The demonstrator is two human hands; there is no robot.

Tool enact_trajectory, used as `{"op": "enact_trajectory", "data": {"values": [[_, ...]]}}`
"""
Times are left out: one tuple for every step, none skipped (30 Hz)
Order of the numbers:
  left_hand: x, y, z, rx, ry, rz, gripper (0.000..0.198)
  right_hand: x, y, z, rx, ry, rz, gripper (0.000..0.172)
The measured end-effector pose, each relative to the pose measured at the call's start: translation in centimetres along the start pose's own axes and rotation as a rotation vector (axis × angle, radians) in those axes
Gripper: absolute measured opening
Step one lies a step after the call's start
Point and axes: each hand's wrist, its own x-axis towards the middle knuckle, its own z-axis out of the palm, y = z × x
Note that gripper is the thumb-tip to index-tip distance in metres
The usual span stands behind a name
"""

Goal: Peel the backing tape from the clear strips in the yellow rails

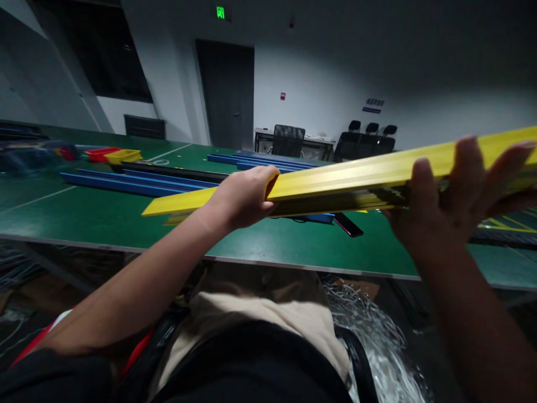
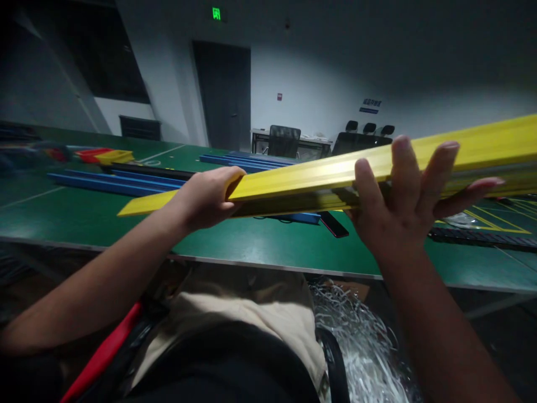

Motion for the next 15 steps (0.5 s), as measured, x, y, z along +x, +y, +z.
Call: {"op": "enact_trajectory", "data": {"values": [[0.0,-0.3,0.3,0.042,-0.052,0.010,0.037,-1.0,0.0,0.4,-0.069,0.063,-0.005,0.039],[0.0,-0.7,0.7,0.075,-0.108,0.019,0.036,-2.0,0.0,0.8,-0.111,0.086,-0.021,0.039],[-0.1,-1.2,1.0,0.098,-0.169,0.024,0.034,-3.0,-0.2,1.1,-0.126,0.071,-0.045,0.040],[-0.3,-1.6,1.4,0.116,-0.226,0.026,0.033,-4.0,-0.4,1.3,-0.105,0.006,-0.073,0.042],[-0.5,-2.1,1.8,0.136,-0.278,0.026,0.032,-5.0,-0.8,1.5,-0.072,-0.072,-0.085,0.046],[-0.8,-2.6,2.2,0.158,-0.326,0.026,0.031,-5.9,-1.3,1.7,-0.039,-0.145,-0.082,0.049],[-1.1,-3.1,2.6,0.178,-0.370,0.028,0.030,-6.8,-1.9,1.9,-0.008,-0.211,-0.066,0.052],[-1.5,-3.6,3.0,0.191,-0.407,0.032,0.029,-7.6,-2.5,2.0,0.019,-0.267,-0.044,0.055],[-1.9,-4.1,3.5,0.197,-0.430,0.038,0.027,-8.3,-3.2,2.2,0.044,-0.314,-0.023,0.057],[-2.2,-4.5,3.9,0.193,-0.448,0.044,0.025,-9.0,-3.8,2.5,0.064,-0.355,-0.008,0.059],[-2.5,-4.9,4.4,0.185,-0.464,0.054,0.023,-9.5,-4.4,2.7,0.081,-0.381,0.001,0.060],[-2.8,-5.3,4.8,0.179,-0.480,0.066,0.022,-10.1,-4.9,3.0,0.097,-0.397,0.005,0.060],[-2.9,-5.7,5.3,0.178,-0.499,0.081,0.022,-10.5,-5.3,3.3,0.115,-0.406,0.006,0.060],[-3.1,-6.1,5.8,0.181,-0.519,0.098,0.022,-11.0,-5.7,3.5,0.133,-0.416,0.008,0.059],[-3.2,-6.5,6.3,0.187,-0.538,0.109,0.022,-11.3,-6.1,3.8,0.150,-0.426,0.013,0.059]]}}
